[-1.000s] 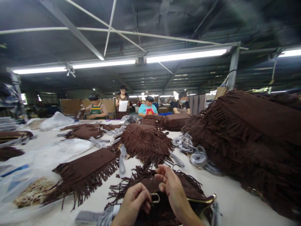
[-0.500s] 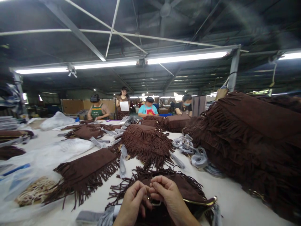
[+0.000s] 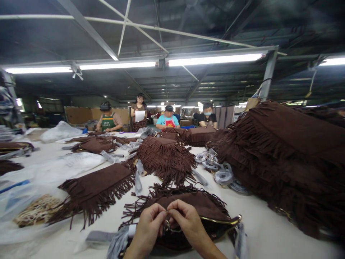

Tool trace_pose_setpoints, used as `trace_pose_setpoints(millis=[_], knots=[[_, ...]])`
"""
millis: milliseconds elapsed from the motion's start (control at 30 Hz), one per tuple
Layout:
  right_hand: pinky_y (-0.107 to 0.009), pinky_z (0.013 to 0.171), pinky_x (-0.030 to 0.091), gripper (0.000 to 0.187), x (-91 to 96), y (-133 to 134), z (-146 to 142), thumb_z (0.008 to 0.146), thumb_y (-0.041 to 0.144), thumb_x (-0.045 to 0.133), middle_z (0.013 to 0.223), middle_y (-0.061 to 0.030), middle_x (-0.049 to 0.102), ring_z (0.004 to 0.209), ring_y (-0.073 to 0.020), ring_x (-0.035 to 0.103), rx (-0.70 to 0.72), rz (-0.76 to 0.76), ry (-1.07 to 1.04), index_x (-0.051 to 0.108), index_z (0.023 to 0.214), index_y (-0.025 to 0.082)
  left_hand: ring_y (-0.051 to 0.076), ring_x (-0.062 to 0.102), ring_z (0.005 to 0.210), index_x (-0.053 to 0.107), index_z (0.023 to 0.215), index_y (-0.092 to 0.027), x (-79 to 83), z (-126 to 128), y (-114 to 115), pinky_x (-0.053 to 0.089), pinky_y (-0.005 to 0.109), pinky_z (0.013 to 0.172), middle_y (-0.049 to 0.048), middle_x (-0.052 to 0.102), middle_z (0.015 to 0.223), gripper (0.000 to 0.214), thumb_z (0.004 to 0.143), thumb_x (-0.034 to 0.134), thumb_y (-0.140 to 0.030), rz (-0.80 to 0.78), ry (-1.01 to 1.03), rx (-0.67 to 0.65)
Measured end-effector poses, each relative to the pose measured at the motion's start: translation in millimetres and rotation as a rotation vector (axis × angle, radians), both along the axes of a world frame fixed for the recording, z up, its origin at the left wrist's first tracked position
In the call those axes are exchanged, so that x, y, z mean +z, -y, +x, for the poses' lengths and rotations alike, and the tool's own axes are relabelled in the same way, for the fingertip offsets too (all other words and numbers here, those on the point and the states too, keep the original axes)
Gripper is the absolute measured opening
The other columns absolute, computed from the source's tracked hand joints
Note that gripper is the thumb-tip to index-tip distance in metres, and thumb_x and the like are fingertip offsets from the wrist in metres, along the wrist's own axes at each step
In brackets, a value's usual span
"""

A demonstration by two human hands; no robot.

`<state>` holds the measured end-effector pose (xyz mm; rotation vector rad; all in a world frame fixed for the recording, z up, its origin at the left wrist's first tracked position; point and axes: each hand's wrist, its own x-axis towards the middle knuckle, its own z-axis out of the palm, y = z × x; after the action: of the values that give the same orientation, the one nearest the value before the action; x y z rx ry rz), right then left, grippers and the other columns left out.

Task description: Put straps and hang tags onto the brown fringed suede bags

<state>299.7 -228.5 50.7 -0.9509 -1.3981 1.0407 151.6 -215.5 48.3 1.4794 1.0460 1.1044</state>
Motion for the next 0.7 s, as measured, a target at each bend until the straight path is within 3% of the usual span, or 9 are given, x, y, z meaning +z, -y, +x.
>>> trace_pose_setpoints(millis=[233,700], knots=[[-0.024,0.053,0.046,0.018,0.9,0.5,0.1,0.082,0.032,0.06,0.057,0.0014,0.06,0.053,-0.0149,0.056,-0.008,0.042,0.061,0.064,0.072,0.018,0.006,0.037,0.035,0.05,0.064,-0.019,-4.7,1.5,1.0,0.022,0.018,0.036,-0.0044,0.054,0.051,0.026,0.075,0.053,-0.042,0.029,-0.058,0.014],[-0.024,0.055,0.046,0.017,-3.1,-0.5,1.0,0.084,0.028,0.057,0.061,0.0009,0.06,0.056,-0.0162,0.06,-0.036,0.101,0.157,0.064,0.073,0.018,0.006,0.039,0.034,0.047,0.063,-0.02,-3.3,4.1,1.7,0.023,0.018,0.036,-0.0052,0.052,0.049,0.026,0.074,0.049,-0.044,0.011,-0.064,0.012]])
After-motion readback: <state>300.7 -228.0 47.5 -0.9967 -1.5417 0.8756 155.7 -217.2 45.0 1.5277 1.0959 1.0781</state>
